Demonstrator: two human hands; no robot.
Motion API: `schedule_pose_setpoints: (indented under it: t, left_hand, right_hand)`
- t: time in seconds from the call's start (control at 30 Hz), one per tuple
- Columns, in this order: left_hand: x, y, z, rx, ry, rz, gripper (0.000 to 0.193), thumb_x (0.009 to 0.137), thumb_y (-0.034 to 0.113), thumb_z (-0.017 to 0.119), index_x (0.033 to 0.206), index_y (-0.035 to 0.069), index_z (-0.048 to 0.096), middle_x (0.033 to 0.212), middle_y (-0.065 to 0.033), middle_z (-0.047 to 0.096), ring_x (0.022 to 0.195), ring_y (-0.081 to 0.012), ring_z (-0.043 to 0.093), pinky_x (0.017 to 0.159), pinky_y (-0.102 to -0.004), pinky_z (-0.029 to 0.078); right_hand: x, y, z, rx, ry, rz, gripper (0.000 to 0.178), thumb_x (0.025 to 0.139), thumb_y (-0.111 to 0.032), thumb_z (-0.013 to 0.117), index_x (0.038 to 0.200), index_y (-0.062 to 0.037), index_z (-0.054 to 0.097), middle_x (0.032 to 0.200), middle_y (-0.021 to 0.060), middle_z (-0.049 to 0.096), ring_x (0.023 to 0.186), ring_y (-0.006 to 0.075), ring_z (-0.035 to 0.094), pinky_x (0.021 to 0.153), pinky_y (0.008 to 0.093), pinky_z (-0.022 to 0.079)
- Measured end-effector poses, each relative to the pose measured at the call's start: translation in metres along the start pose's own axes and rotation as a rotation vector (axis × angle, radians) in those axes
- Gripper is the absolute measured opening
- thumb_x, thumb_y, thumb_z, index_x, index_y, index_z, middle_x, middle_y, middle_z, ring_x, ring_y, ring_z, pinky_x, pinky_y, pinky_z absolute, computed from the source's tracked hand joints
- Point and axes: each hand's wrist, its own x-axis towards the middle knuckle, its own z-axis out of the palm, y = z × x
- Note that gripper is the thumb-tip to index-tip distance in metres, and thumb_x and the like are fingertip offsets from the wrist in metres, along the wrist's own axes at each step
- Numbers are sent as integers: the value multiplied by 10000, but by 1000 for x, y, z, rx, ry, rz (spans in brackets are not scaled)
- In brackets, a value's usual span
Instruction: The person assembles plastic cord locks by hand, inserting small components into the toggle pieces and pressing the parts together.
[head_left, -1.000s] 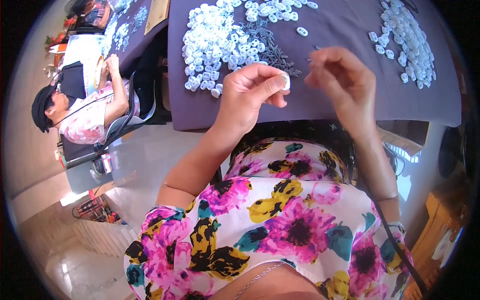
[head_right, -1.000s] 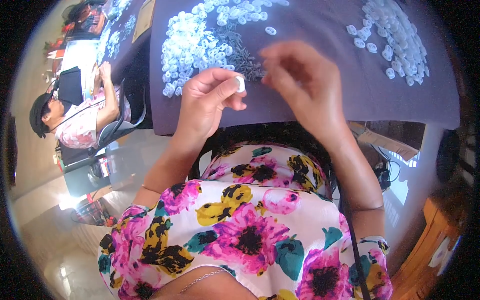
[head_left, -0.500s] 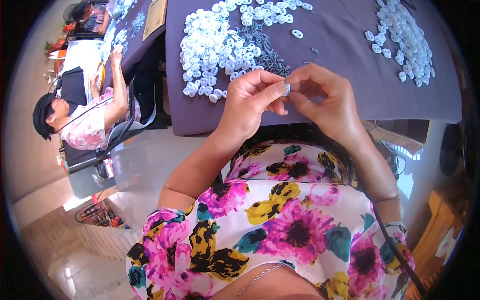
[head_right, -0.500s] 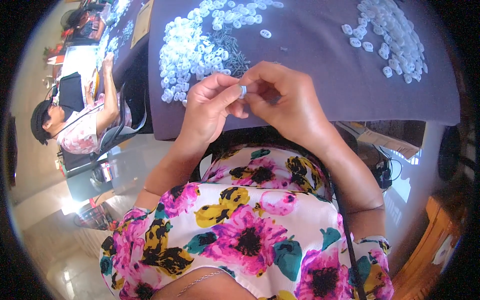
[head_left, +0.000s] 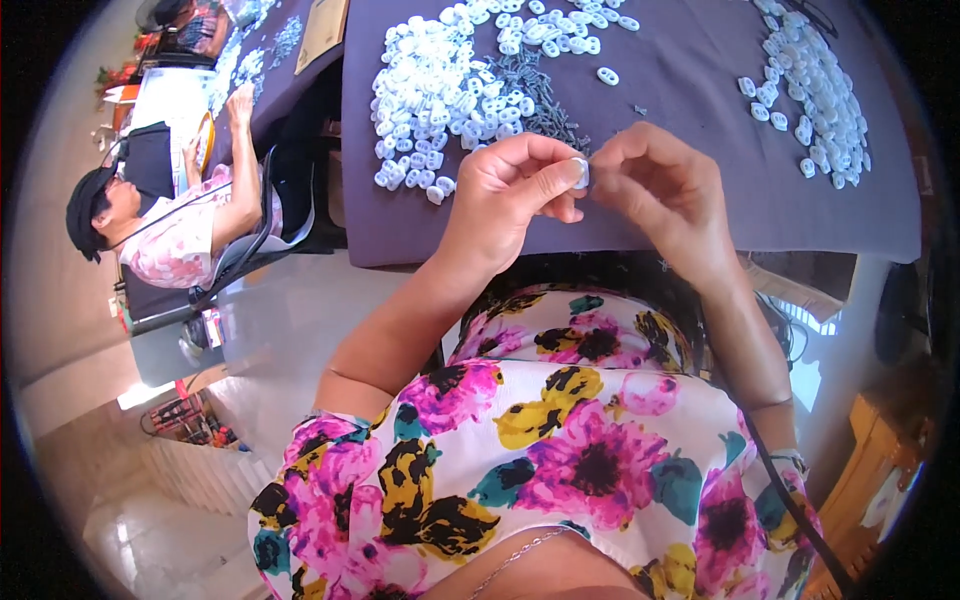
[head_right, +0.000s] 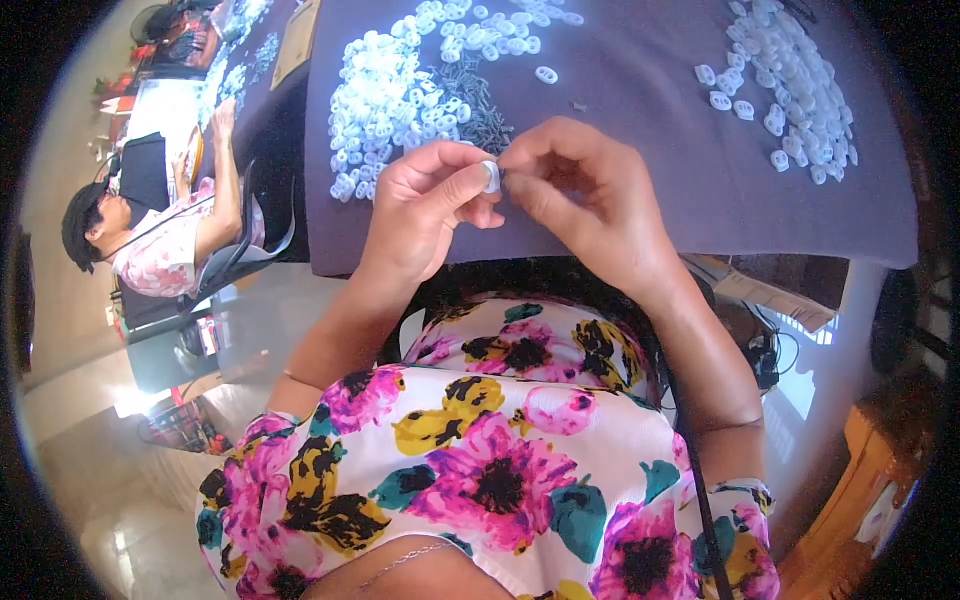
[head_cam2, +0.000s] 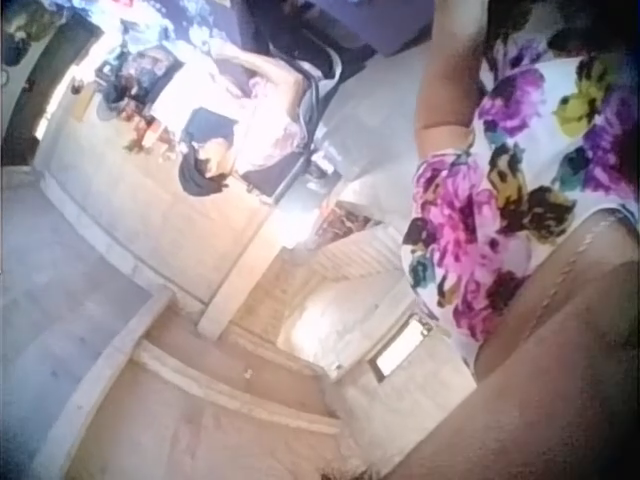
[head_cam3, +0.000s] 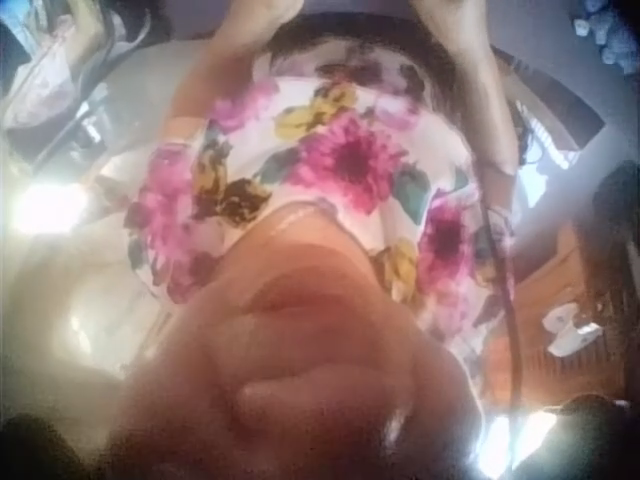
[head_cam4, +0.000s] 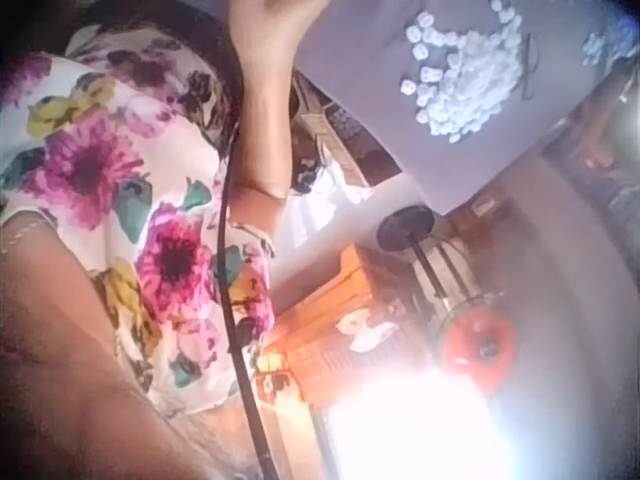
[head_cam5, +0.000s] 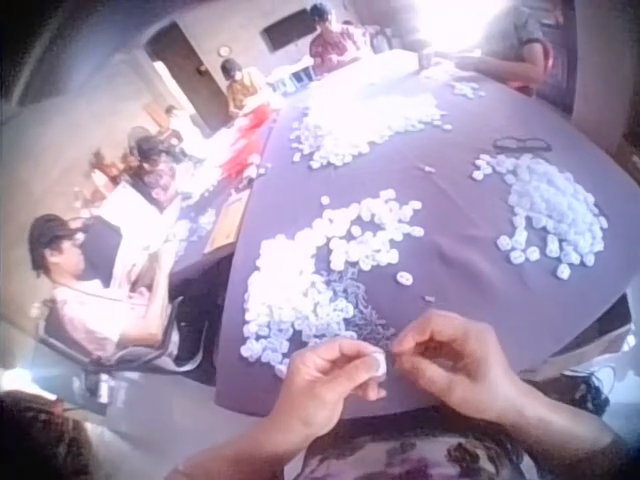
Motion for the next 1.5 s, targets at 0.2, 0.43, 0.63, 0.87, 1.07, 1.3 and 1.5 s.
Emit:
schedule_pose_setpoints:
  t: [0.2, 0.43, 0.63, 0.87, 1.07, 1.3, 1.5]
  left_hand:
    - [0, -5, 5, 0, 2, 36, 108, 864, 65, 648, 941, -11, 637, 761, -66, 641, 608, -108, 604, 589, -247, 538]
    - [0, -8, 3, 73, -10, 69, 99, 864, 53, 647, 936, -14, 638, 762, -65, 647, 613, -106, 607, 588, -216, 509]
    - [-1, -9, 1, 106, -1, 89, 96, 863, 52, 650, 932, -14, 640, 765, -67, 651, 614, -104, 611, 584, -212, 506]
    - [-4, -13, -1, 71, -1, 78, 103, 859, 57, 656, 929, -17, 638, 770, -67, 650, 609, -105, 609, 581, -220, 510]
    - [10, -9, -13, -144, 163, 72, 109, 867, 68, 639, 950, -4, 636, 799, -70, 646, 625, -113, 604, 621, -271, 550]
    - [-2, 13, 7, 2, 83, 155, 102, 879, 33, 611, 968, -12, 632, 871, -100, 675, 737, -171, 671, 664, -260, 547]
    - [-9, 18, 20, 270, -74, 543, 151, 819, -89, 635, 956, -24, 635, 1003, -103, 614, 800, -131, 620, 713, -221, 521]
  right_hand:
    - [-1, -5, 3, 134, -75, 68, 78, 867, 51, 576, 940, 25, 566, 840, 42, 605, 788, 123, 624, 734, 243, 508]
    - [0, 2, 0, 117, -50, 58, 62, 867, 49, 580, 920, 20, 565, 825, 31, 605, 761, 100, 615, 672, 222, 495]
    - [-1, 2, 2, 82, -57, 83, 58, 864, 51, 583, 906, 16, 566, 812, 26, 607, 756, 89, 613, 674, 215, 497]
    - [0, 1, 2, 94, -107, 78, 61, 868, 62, 569, 914, 22, 560, 815, 36, 615, 763, 107, 625, 677, 219, 503]
    - [-8, 7, 10, 118, -377, 282, 63, 785, 70, 605, 780, 12, 580, 768, 15, 591, 693, 75, 560, 627, 219, 459]
    - [-3, -10, 3, 27, 12, -18, 203, 795, 9, 683, 960, -13, 567, 888, 11, 572, 789, 76, 562, 699, 225, 467]
    - [-4, -27, 7, -329, 88, -437, 212, 696, 27, 745, 867, -5, 625, 901, 91, 579, 736, 153, 571, 607, 253, 467]
